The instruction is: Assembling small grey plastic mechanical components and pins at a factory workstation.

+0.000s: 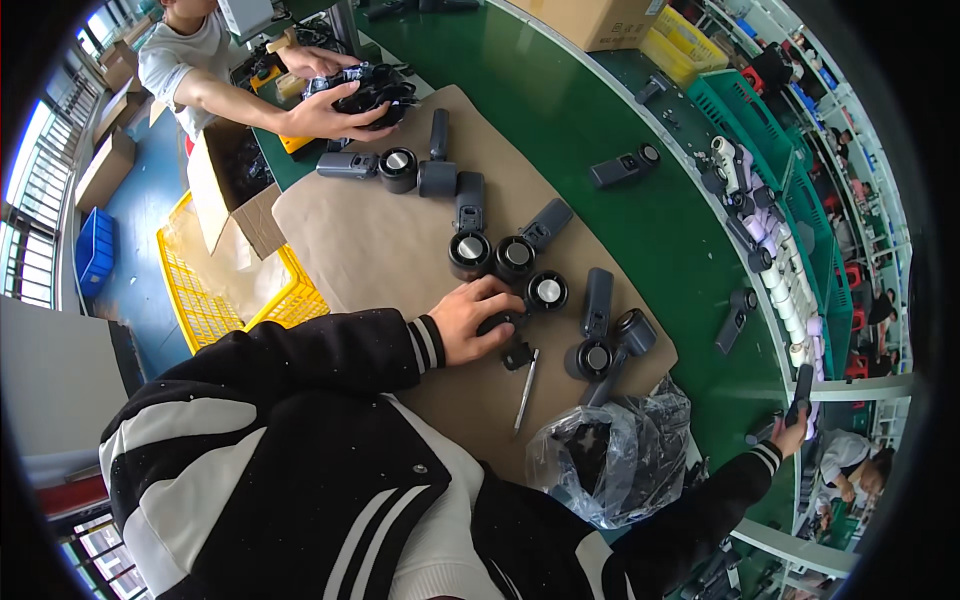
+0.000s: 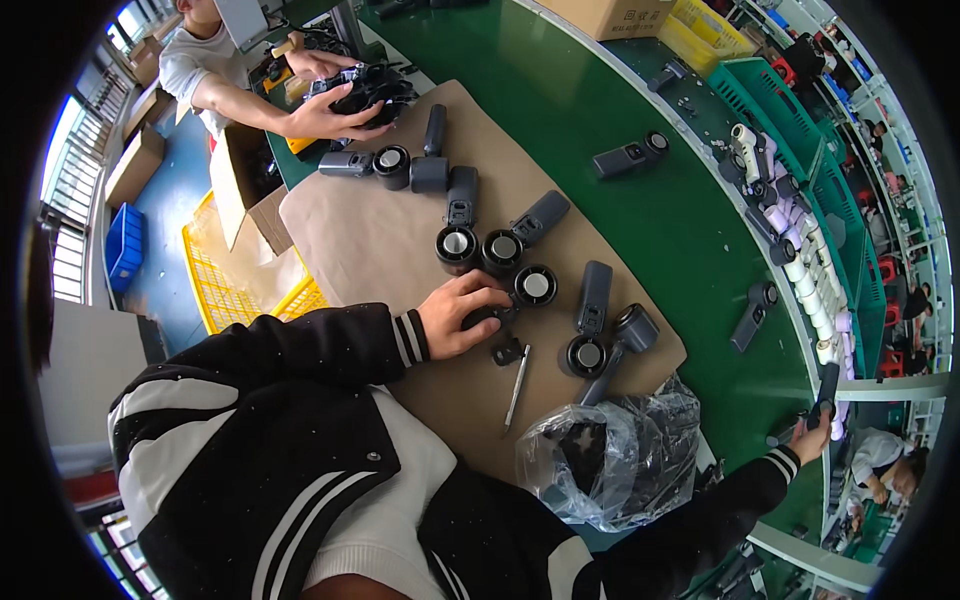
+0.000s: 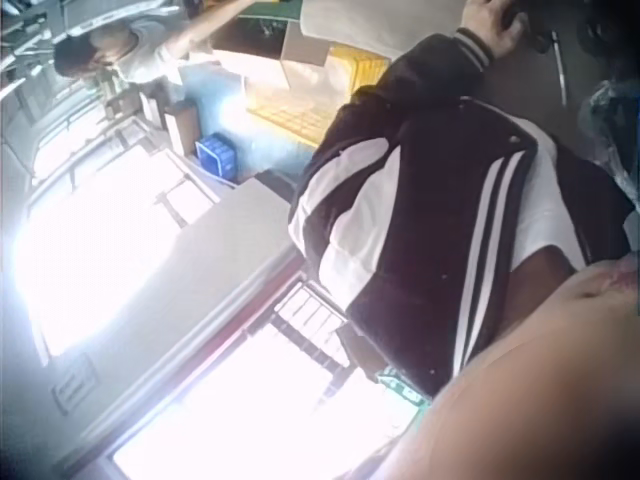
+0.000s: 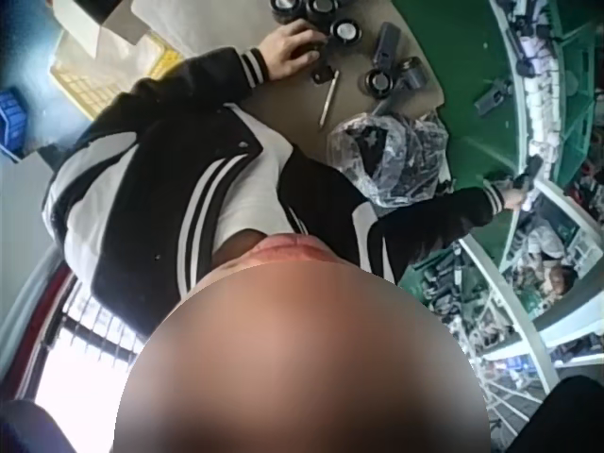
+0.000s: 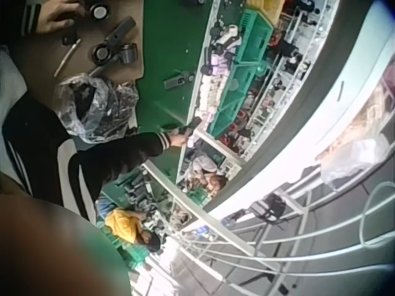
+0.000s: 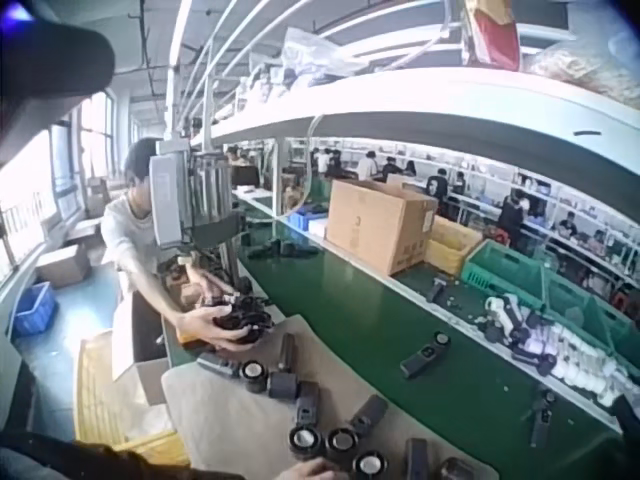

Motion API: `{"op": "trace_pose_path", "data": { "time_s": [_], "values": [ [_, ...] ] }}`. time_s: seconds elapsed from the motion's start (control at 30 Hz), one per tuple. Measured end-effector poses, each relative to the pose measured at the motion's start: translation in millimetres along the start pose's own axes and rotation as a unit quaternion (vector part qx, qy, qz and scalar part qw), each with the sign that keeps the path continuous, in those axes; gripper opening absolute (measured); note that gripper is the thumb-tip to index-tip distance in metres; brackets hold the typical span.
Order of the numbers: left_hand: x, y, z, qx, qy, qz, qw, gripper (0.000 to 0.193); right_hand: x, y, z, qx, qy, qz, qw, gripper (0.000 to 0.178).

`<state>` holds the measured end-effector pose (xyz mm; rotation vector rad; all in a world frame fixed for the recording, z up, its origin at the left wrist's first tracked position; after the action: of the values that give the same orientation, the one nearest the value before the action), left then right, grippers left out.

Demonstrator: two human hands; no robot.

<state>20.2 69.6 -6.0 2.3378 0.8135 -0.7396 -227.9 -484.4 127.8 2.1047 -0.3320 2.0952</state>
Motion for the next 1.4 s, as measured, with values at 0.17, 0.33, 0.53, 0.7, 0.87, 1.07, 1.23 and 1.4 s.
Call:
{"op": "trace_pose_path", "data": {
  "time_s": [0.17,0.33,0.53,0.7,0.87,1.07,1.23,1.4],
  "values": [
    [0,0,5,0.004,-0.025,0.016,1.0,0.03,34,-97,52,0.327,0.034,-0.204,0.922,0.05],
    [2,0,6,0.0,-0.055,0.016,0.998,0.031,41,-286,111,0.534,0.023,-0.314,0.785,0.041],
    [7,2,3,0.006,-0.083,0.018,0.996,0.032,12,-468,177,0.747,0.031,-0.177,0.641,0.028],
    [5,5,0,0.022,-0.107,0.033,0.993,0.031,-45,-523,231,0.803,-0.041,-0.153,0.575,0.027],
    [11,3,3,0.023,-0.128,0.036,0.991,0.032,-80,-532,259,0.79,-0.107,-0.105,0.595,0.032],
    [10,7,-2,0.043,-0.15,0.038,0.987,0.033,-110,-520,257,0.775,-0.084,-0.041,0.625,0.04],
    [10,9,-4,0.062,-0.161,0.033,0.984,0.034,-114,-516,249,0.787,-0.08,-0.062,0.609,0.039],
    [11,6,-6,0.056,-0.19,0.047,0.979,0.034,-117,-515,247,0.791,-0.053,-0.045,0.607,0.039]
  ]
}}
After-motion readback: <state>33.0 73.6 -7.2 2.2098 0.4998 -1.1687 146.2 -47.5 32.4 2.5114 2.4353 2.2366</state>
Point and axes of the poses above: each hand's wrist, its own y-axis towards the middle knuckle, its own z-axis out of the palm, x = y × z, the point moved 4 cm from there along y, towards the middle knuckle, and after that the axes turned 10 degrees about y, right-handed, at the moved point
